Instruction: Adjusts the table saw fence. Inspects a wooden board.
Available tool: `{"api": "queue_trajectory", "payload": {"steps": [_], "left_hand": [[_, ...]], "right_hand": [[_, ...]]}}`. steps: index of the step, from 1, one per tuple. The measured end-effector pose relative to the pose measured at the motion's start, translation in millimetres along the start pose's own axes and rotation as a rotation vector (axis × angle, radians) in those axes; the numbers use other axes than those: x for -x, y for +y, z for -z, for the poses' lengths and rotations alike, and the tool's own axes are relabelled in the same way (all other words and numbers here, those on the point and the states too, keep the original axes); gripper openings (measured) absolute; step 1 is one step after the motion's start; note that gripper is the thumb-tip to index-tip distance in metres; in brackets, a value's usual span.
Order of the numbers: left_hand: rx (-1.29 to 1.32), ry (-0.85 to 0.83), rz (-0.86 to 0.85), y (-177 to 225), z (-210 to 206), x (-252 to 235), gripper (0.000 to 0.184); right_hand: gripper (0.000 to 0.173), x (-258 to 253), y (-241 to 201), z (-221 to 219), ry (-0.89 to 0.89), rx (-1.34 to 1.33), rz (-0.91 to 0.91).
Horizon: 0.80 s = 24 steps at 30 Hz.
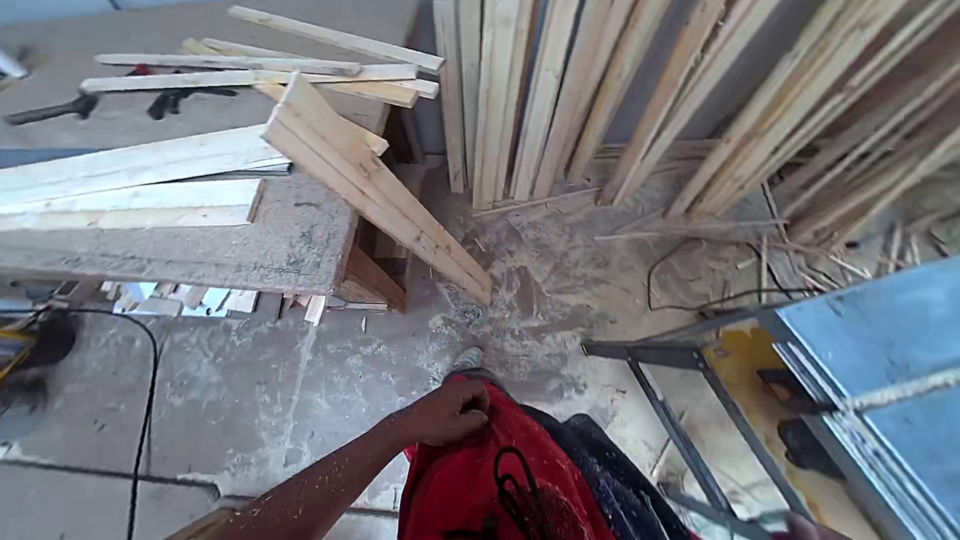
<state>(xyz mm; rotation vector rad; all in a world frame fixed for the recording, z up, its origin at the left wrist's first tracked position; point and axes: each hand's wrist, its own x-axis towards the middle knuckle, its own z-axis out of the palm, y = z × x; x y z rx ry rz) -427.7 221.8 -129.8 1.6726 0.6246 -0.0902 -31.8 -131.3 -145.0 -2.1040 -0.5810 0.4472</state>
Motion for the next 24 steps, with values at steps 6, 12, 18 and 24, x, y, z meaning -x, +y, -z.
{"api": "queue_trajectory", "payload": {"steps": [6,12,18,24], "left_hand": [[-0.785,0.097,-0.16,35.8,121.2,47.7,0.021],[-0.292,1.39,-0.289,62.1,356.2,86.0,0.091],[0.197,1.378,-0.339,38.1,414.0,19.4,0.072],[0.194,1.224,-0.474,54.5,387.4,15.0,0.056]], "right_hand": [[0.024,93.4,4.2,-93.8,-0.22,0.213,-0.183],[0.027,112.7,-93.0,-157.4,-0.17,0.33,-0.214],[0.03,162.0,-133.1,-178.9,-0.076,0.381,-0.245],[0.039,205.8,-155.8,-172.2,0.041,0.398,-0.199]]}}
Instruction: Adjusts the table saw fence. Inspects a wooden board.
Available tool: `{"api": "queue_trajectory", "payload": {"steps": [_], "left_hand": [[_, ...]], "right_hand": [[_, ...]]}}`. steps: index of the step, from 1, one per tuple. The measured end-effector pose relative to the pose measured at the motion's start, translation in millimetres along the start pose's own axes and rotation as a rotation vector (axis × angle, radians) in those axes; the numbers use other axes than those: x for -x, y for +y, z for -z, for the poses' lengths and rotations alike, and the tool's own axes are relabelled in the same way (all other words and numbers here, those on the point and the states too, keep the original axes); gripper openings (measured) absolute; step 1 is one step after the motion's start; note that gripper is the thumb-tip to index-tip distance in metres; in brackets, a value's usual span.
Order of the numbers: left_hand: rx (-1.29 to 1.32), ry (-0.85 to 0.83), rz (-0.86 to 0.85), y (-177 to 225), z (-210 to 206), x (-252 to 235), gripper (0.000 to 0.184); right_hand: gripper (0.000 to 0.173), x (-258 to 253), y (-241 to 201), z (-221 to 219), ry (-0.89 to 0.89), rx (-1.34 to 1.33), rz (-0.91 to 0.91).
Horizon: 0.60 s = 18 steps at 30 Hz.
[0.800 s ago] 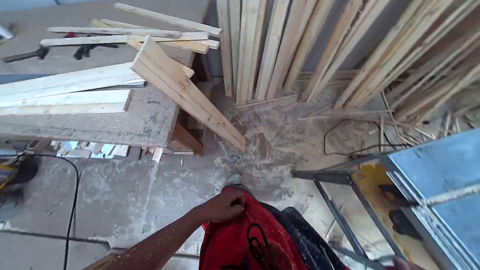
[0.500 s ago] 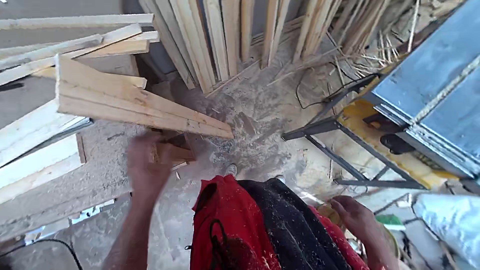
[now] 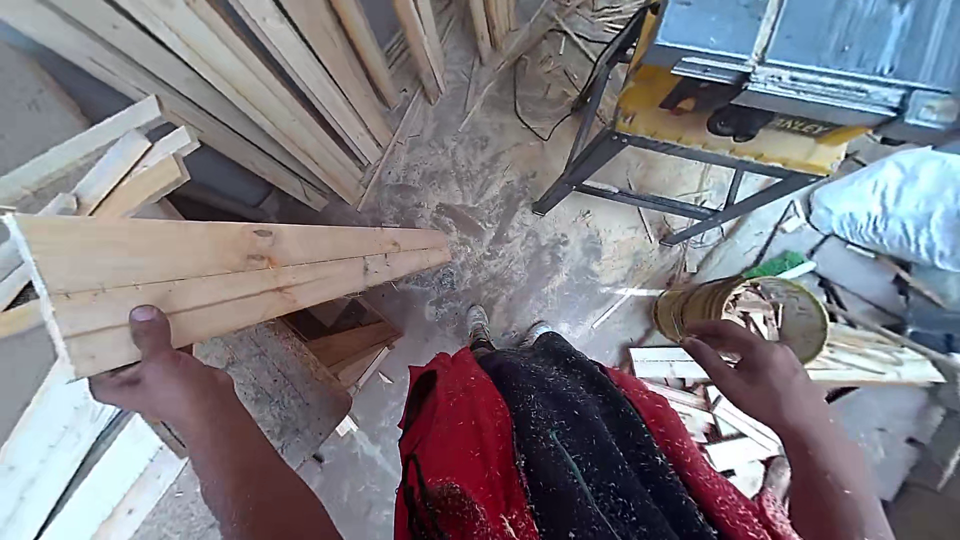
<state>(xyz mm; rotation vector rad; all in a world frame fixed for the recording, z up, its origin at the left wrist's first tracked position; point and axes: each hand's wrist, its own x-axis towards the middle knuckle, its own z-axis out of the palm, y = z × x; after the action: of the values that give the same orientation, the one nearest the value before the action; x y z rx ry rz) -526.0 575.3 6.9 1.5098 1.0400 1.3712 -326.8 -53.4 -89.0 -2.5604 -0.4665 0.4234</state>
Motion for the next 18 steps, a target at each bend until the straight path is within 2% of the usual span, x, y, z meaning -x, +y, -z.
{"api": "queue_trajectory", "payload": {"steps": [4,8,12,15,18], "left_hand": [[0.103,-0.147,-0.015,19.3,-36.9,20.4,0.047],[0.259,-0.353,-0.123,32.6,-100.5,41.2,0.04],[0.276,-0.521,-0.262,56.8,-176.1,69.4,0.041],[0.315,-0.558,-0.367,85.7,-233.0,108.3,0.053],[0.379,-0.604,-0.452,121.0,-276.7,135.4,0.051]], "right_hand": [[0.037,-8.3,-8.8,11.2,0.043,-0.029,0.037],[0.033,-17.0,-7.6,15.2,0.076,-0.085,0.049],[0.032,-5.1,14.5,1.5,0.072,-0.14,0.052],[0.031,9.7,33.4,-12.2,0.031,-0.17,0.028],[0.029,21.0,47.9,-22.9,-0.021,-0.212,-0.007]]}}
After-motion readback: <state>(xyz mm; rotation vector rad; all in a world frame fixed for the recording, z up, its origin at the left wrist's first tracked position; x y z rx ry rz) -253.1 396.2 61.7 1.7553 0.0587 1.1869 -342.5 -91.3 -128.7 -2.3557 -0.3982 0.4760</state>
